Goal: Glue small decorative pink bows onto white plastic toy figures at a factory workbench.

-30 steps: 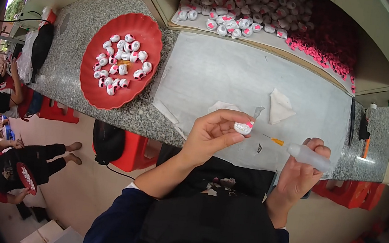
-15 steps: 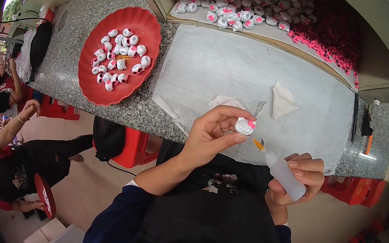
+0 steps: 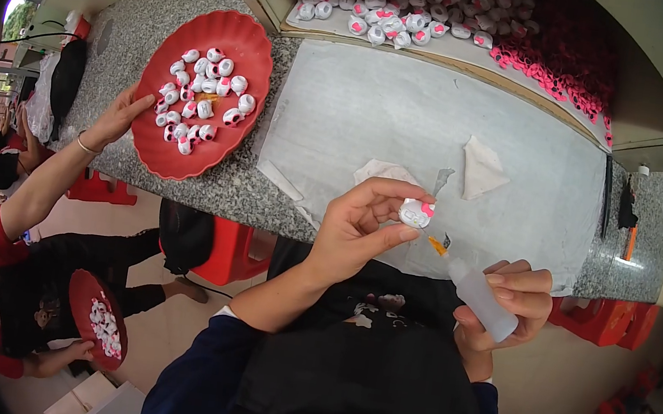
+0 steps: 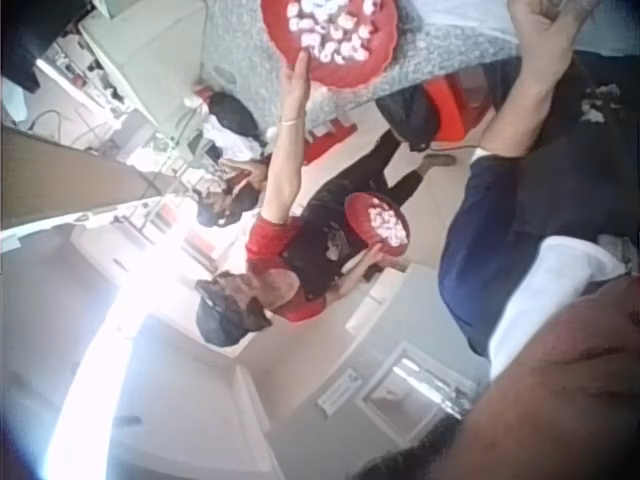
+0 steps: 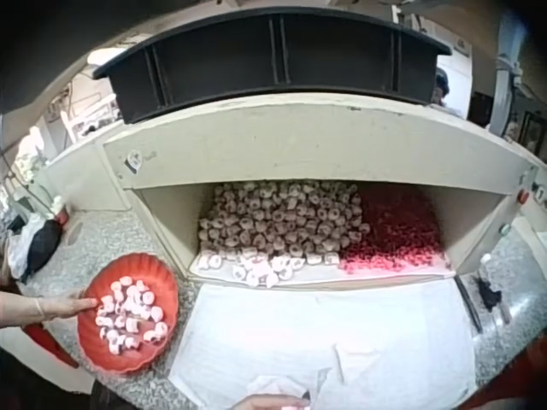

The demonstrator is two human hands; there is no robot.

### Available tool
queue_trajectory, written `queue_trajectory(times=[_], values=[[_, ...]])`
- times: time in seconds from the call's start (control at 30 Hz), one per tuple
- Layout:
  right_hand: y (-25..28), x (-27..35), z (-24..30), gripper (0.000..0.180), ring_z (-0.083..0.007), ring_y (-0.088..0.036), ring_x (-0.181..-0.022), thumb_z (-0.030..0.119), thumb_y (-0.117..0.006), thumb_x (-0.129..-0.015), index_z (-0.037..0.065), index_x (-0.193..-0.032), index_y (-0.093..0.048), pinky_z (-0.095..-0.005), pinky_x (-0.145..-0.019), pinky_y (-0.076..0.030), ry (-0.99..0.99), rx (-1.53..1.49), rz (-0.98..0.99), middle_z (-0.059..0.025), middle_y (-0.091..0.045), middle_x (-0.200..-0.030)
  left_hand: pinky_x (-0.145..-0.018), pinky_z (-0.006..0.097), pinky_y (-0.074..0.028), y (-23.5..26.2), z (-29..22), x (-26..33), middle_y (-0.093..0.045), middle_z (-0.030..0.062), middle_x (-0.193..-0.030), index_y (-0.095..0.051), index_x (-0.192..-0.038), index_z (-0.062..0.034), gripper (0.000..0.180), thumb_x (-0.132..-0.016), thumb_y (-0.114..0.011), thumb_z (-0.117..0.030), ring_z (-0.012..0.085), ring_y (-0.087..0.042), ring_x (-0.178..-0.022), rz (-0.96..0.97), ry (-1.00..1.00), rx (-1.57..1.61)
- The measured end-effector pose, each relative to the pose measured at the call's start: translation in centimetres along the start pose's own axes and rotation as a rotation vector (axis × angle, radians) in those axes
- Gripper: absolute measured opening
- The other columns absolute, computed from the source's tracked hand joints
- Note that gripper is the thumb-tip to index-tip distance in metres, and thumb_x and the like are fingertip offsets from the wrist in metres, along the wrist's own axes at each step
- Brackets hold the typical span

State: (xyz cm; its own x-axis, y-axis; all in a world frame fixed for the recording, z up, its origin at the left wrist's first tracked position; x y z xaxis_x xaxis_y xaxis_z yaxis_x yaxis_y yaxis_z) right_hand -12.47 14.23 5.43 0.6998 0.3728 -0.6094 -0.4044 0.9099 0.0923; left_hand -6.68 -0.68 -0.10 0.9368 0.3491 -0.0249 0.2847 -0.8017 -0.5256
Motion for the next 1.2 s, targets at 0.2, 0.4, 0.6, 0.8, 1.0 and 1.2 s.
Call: queue_trajectory(times=[0.2, 0.4, 0.6, 0.8, 1.0, 1.2], values=[[0.14, -0.2, -0.01, 0.041, -0.0102, -0.043, -0.054, 0.022, -0.075, -0.057, 0.008, -0.077, -0.042, -0.0202, -0.047, -0.038, 0.046, 0.01, -0.011, -0.0037, -0.045, -0.073, -0.081, 0.028, -0.04, 0.05, 0.17, -0.05, -0.051, 0.0159, -0.1, -0.043, -0.102, 0.0036, 0.033, -0.071, -0.053, 0.007, 0.0182, -0.05, -0.095, -0.018, 0.026, 0.019], [-0.11, -0.04, -0.06, 0.04, -0.0102, -0.043, -0.054, 0.02, -0.075, -0.057, 0.008, -0.077, -0.042, -0.0202, -0.048, -0.039, 0.054, -0.034, -0.012, -0.0039, -0.045, -0.075, -0.08, 0.026, -0.04, -0.07, 0.23, -0.09, -0.051, 0.0143, -0.101, -0.043, -0.102, 0.0034, 0.033, -0.072, -0.053, 0.007, 0.0168, -0.049, -0.095, 0.014, 0.021, 0.022], [-0.16, 0.07, 0.03, 0.04, -0.01, -0.043, -0.054, 0.02, -0.075, -0.058, 0.008, -0.077, -0.042, -0.0198, -0.048, -0.039, 0.023, -0.054, 0.013, -0.0038, -0.044, -0.074, -0.079, 0.024, -0.041, -0.07, 0.38, -0.07, -0.05, 0.0126, -0.101, -0.043, -0.104, 0.0034, 0.032, -0.073, -0.052, 0.007, 0.0149, -0.049, -0.094, 0.031, -0.001, 0.026], [0.07, 0.07, -0.11, 0.04, -0.01, -0.043, -0.054, 0.022, -0.074, -0.058, 0.008, -0.077, -0.042, -0.0199, -0.048, -0.039, 0.013, -0.044, -0.026, -0.0036, -0.044, -0.074, -0.076, 0.022, -0.041, -0.12, 0.35, -0.05, -0.051, 0.0116, -0.1, -0.044, -0.104, 0.0031, 0.032, -0.073, -0.052, 0.006, 0.0141, -0.05, -0.092, 0.017, 0.014, 0.006], [-0.21, 0.16, -0.12, 0.04, -0.0102, -0.043, -0.054, 0.022, -0.074, -0.058, 0.009, -0.078, -0.042, -0.0202, -0.048, -0.039, 0.021, -0.016, -0.011, -0.0037, -0.045, -0.074, -0.075, 0.023, -0.039, -0.22, 0.57, 0.06, -0.051, 0.0094, -0.099, -0.048, -0.102, 0.0021, 0.03, -0.072, -0.054, 0.006, 0.013, -0.049, -0.089, 0.029, -0.034, -0.061], [-0.42, 0.14, -0.07, 0.04, -0.01, -0.043, -0.054, 0.021, -0.075, -0.057, 0.008, -0.078, -0.043, -0.0205, -0.048, -0.038, 0.007, -0.023, 0.021, -0.0041, -0.045, -0.074, -0.076, 0.025, -0.038, -0.35, 0.06, 0.07, -0.05, 0.0089, -0.1, -0.053, -0.098, -0.0009, 0.03, -0.069, -0.055, 0.007, 0.0151, -0.047, -0.091, 0.031, -0.136, -0.287]])
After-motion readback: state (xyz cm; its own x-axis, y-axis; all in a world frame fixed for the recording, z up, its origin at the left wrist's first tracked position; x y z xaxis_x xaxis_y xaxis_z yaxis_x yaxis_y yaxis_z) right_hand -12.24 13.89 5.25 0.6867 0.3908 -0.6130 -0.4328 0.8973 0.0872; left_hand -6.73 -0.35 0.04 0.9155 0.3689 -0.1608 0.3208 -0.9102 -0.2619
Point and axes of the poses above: each hand's wrist, its own x-axis away from the middle knuckle, its own y-axis out of the back of the hand, z = x × y, the point moved 5 cm from there along -x, towards the middle knuckle
